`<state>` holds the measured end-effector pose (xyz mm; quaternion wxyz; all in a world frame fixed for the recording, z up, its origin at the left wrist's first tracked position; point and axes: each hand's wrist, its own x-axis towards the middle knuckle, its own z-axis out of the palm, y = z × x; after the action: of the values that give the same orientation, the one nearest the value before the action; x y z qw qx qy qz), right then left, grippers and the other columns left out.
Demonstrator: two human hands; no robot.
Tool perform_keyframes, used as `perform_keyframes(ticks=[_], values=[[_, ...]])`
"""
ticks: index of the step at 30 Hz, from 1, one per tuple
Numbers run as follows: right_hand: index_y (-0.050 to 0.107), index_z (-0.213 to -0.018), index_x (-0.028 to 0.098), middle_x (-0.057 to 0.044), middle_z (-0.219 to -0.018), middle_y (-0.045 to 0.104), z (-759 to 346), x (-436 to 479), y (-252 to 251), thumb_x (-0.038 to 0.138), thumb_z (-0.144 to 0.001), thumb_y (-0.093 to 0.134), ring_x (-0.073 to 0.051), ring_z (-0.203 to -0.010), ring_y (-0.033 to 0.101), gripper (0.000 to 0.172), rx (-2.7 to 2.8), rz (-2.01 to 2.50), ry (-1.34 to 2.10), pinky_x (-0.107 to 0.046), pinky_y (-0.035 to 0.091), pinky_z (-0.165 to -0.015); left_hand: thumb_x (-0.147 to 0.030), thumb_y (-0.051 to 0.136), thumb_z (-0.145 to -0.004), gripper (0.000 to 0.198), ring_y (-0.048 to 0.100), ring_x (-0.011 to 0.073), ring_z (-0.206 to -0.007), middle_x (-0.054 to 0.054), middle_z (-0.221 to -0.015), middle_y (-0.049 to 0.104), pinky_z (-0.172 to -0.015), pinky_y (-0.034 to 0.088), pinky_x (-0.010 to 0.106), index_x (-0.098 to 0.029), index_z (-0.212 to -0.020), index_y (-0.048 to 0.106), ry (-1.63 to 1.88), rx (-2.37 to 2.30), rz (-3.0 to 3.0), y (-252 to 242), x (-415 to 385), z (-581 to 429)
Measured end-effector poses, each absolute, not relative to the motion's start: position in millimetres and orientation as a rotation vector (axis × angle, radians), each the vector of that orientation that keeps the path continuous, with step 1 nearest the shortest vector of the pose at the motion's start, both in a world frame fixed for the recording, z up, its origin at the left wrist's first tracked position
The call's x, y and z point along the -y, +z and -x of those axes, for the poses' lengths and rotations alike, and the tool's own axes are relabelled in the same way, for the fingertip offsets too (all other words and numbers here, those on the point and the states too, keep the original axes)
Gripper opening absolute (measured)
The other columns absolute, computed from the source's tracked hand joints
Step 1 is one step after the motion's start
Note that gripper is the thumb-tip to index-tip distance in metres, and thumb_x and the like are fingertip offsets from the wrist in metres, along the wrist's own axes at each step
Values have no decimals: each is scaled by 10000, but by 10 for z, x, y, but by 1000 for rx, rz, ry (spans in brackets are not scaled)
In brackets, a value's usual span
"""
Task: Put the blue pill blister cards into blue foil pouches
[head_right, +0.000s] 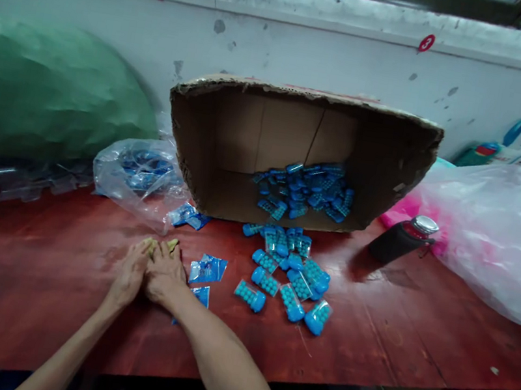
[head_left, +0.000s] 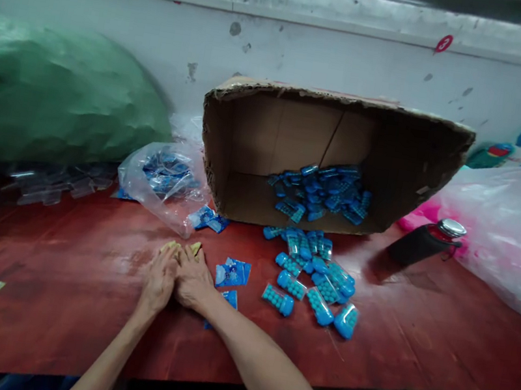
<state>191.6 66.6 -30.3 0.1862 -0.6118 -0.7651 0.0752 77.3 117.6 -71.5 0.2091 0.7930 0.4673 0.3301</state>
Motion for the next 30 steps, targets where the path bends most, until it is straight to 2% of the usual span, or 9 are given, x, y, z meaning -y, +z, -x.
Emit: perform_keyframes(ticks=[4, 7, 12, 17, 19, 21, 24, 27, 30], values=[[479, -1158, 109, -129, -1312, 409, -1965, -579, -312, 234, -843, 422, -246, -1231, 300, 343, 2243, 1653, 221, -435, 218, -1007, -431, 227, -837, 530, 175, 291, -1299, 151, -1374, 346, -1004, 185, 529, -145, -1230, 439, 620, -1422, -2339, -729, -1093, -768], [534, -1073, 162, -83, -1258, 468, -2176, -190, -272, 271, -848, 445, -222, -1207, 325, 266, 2277, 1579, 211, -412, 233, -999, -416, 252, -837, 510, 191, 315, -1291, 169, -1367, 349, -992, 201, 538, -128, -1198, 470, 582, -1488, -2346, -709, -1031, -794], [522, -1110, 218, -79, -1171, 528, -2543, 441, -383, 219, -814, 529, -230, -1064, 438, 296, 1995, 1870, 118, -358, 360, -849, -374, 336, -828, 405, 341, 271, -1223, 155, -1235, 490, -991, 262, 486, -146, -1118, 505, 1001, -1495, -2247, -681, -731, -867], [626, -859, 221, -50, -909, 619, -2544, 551, -572, 188, -829, 514, -198, -836, 491, 120, 1872, 1985, 0, -313, 356, -711, -326, 455, -783, 323, 470, 240, -1097, 132, -1113, 551, -941, 353, 415, -158, -1050, 528, 1212, -1395, -2017, -561, -182, -918], [631, -841, 216, -46, -870, 620, -2515, 532, -557, 181, -829, 514, -194, -814, 491, 123, 1838, 1974, -28, -312, 343, -699, -355, 498, -749, 351, 539, 232, -985, 114, -1049, 575, -857, 419, 394, -171, -1047, 522, 1145, -1432, -1785, -507, -5, -942], [632, -872, 217, -49, -871, 620, -2497, 545, -484, 175, -830, 513, -193, -814, 493, 133, 1792, 1948, -47, -318, 336, -706, -408, 552, -690, 444, 599, 202, -763, 93, -931, 599, -656, 485, 341, -163, -1057, 499, 999, -1470, -1427, -465, 110, -992], [630, -917, 218, -56, -870, 623, -2472, 638, -336, 173, -847, 482, -194, -816, 501, 170, 1709, 1880, -51, -329, 338, -723, -425, 646, -579, 585, 561, 137, -524, 56, -802, 604, -415, 419, 245, -139, -1064, 483, 811, -1379, -1018, -410, 178, -1110], [627, -955, 222, -64, -891, 626, -2440, 737, -246, 165, -856, 450, -197, -829, 509, 211, 1638, 1781, 31, -330, 357, -732, -380, 677, -561, 461, 533, 101, -499, 31, -712, 616, -409, 382, 197, -130, -931, 564, 758, -1201, -910, -355, 178, -1225], [587, -1053, 220, -72, -992, 609, -2436, 749, -259, 189, -824, 489, -198, -881, 521, 251, 1396, 1699, 292, -328, 393, -769, -369, 652, -601, 317, 496, 78, -450, 8, -588, 604, -419, 364, 188, -117, -785, 599, 732, -1093, -830, -328, 163, -1295]])
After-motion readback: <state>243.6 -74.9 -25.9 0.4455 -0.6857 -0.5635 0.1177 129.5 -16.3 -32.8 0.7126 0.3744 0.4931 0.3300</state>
